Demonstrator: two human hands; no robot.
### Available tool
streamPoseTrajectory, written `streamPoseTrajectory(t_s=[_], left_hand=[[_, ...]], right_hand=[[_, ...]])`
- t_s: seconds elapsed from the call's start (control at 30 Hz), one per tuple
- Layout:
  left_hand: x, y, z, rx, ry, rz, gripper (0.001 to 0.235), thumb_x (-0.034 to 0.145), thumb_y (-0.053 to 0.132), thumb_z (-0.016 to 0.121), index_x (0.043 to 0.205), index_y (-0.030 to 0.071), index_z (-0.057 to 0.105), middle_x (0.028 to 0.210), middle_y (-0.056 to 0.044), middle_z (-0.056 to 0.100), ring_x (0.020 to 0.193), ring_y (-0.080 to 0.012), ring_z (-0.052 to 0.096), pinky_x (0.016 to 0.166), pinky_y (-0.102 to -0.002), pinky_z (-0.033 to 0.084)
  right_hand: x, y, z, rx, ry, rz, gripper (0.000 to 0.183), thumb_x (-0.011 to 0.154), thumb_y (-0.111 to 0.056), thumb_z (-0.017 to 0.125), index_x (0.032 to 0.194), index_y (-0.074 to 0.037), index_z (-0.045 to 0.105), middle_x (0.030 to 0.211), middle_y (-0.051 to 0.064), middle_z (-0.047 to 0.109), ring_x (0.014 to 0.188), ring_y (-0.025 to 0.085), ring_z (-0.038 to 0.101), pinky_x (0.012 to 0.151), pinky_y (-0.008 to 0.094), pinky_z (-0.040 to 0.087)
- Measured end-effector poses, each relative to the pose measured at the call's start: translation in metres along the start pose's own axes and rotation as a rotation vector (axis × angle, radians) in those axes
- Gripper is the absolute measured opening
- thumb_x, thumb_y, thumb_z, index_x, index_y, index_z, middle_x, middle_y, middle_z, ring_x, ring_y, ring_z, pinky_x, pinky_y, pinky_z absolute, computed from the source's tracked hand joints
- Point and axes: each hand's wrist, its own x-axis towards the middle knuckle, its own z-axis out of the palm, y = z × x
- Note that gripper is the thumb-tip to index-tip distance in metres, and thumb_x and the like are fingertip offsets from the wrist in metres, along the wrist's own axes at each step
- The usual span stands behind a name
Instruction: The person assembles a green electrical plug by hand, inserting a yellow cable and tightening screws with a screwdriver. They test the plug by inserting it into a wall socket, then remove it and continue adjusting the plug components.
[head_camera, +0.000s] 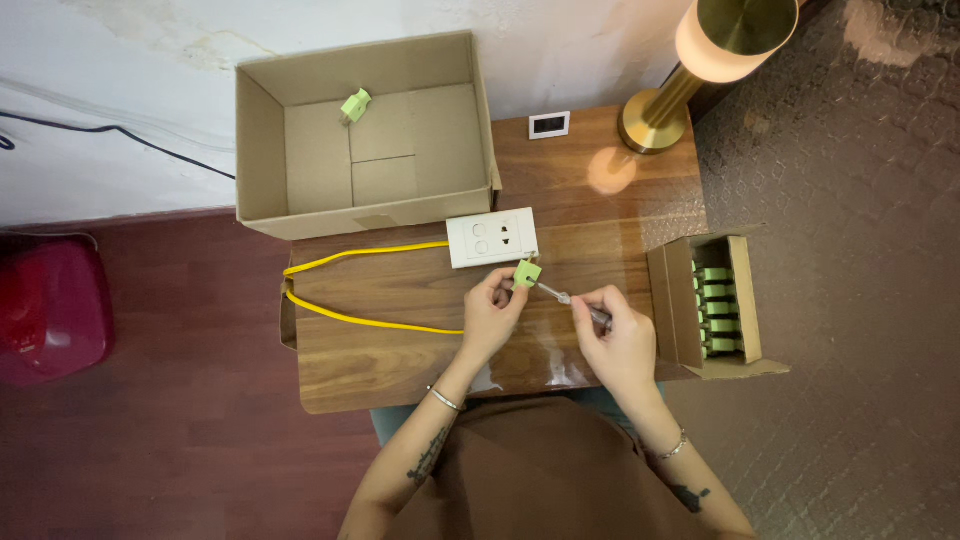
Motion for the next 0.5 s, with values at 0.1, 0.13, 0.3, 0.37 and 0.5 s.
streamPoseTrajectory(t_s=[0.1,0.13,0.3,0.37,0.5], left_hand=[[0.0,0.005,0.0,-0.006,0.0,0.011,0.022,0.084,0.006,0.073,0.106,0.008,0.077,0.074,-0.004,0.071,0.045,-0.0033,0.039,0.047,-0.02,0.037],[0.0,0.003,0.0,-0.006,0.001,0.012,0.022,0.084,0.006,0.073,0.106,0.008,0.077,0.074,-0.004,0.071,0.045,-0.0033,0.039,0.047,-0.02,0.037],[0.001,-0.005,0.001,-0.004,-0.005,-0.017,0.02,0.083,0.008,0.077,0.103,0.008,0.077,0.078,-0.004,0.074,0.046,-0.0026,0.039,0.048,-0.019,0.039],[0.0,0.001,0.0,-0.001,-0.003,-0.026,0.019,0.083,0.01,0.078,0.102,0.007,0.077,0.078,-0.004,0.075,0.046,-0.0026,0.04,0.047,-0.02,0.039],[-0.001,0.003,-0.002,0.002,-0.007,-0.034,0.019,0.083,0.013,0.08,0.101,0.008,0.077,0.081,-0.005,0.074,0.047,-0.0026,0.041,0.049,-0.021,0.04]], right_hand=[[0.0,0.002,-0.004,0.092,0.003,0.013,0.005,0.093,-0.016,0.074,0.09,-0.015,0.07,0.077,0.009,0.078,0.079,0.034,0.076,0.068,0.043,0.058],[0.001,0.006,-0.005,0.093,0.003,0.012,0.005,0.093,-0.016,0.074,0.09,-0.015,0.07,0.077,0.009,0.078,0.079,0.034,0.076,0.068,0.043,0.058],[0.008,0.027,0.0,0.233,0.128,0.051,0.006,0.097,-0.01,0.072,0.1,-0.008,0.067,0.082,0.012,0.076,0.077,0.03,0.074,0.069,0.036,0.057],[0.011,0.041,0.01,0.214,0.161,0.045,0.009,0.096,-0.009,0.073,0.101,-0.006,0.066,0.084,0.015,0.075,0.077,0.031,0.073,0.069,0.037,0.056],[0.02,0.045,0.021,0.151,0.221,0.017,0.016,0.092,-0.005,0.077,0.101,-0.003,0.064,0.087,0.02,0.073,0.076,0.035,0.071,0.067,0.04,0.054]])
